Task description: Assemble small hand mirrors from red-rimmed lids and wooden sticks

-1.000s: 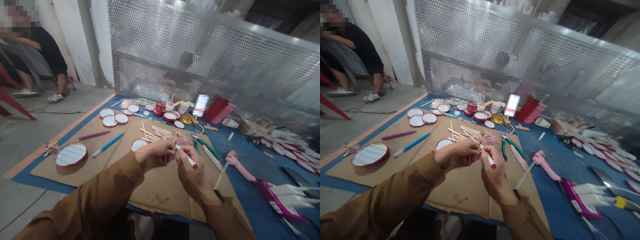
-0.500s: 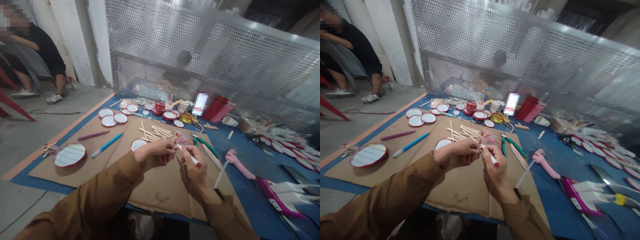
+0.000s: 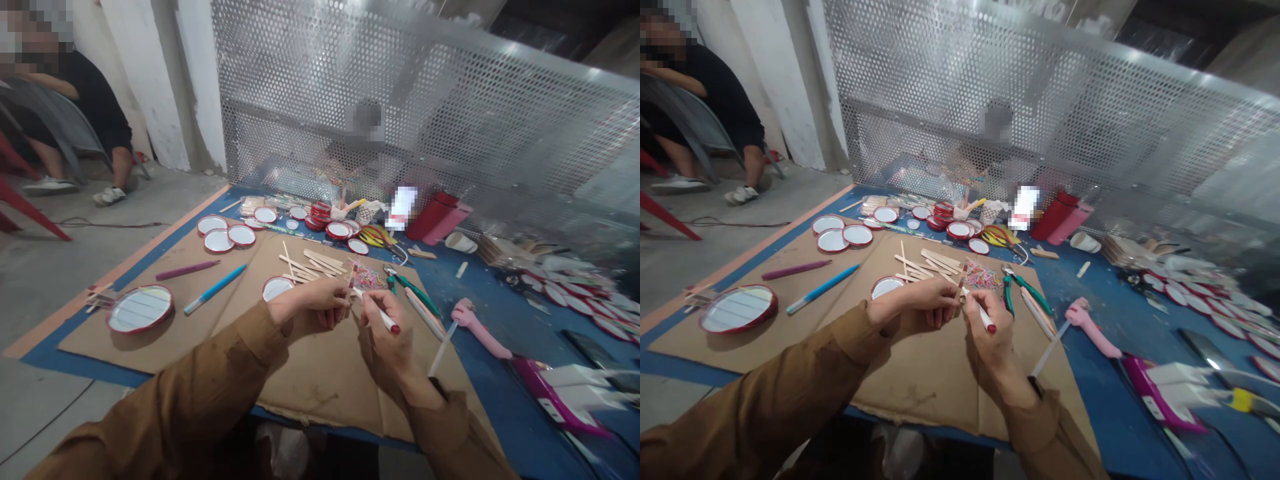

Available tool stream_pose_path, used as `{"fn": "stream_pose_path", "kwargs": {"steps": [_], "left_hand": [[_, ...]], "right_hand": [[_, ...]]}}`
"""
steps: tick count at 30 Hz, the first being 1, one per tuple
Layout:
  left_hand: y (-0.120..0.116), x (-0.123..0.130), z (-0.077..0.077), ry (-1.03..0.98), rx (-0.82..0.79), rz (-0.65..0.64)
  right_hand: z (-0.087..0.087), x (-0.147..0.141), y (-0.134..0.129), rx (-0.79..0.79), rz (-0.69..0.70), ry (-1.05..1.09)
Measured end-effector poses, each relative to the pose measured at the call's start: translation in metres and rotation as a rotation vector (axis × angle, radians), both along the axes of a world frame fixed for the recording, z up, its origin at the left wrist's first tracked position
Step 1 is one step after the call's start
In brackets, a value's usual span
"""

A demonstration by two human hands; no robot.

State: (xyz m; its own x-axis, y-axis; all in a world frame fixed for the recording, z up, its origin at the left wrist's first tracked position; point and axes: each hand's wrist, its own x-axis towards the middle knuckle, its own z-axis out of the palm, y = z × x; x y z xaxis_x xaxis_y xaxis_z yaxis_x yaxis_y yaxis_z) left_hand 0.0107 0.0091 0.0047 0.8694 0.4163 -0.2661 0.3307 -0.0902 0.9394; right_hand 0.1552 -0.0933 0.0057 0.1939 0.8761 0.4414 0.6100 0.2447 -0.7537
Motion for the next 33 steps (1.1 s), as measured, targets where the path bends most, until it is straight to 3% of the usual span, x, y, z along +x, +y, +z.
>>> {"fn": "stream_pose_path", "kwargs": {"steps": [33], "left_hand": [[0.0018,0.0006,-0.0040,-0.008,0.016,0.002]], "right_hand": [[-0.0008,0.0019,0.0027,0.021,0.017,0.043]]}}
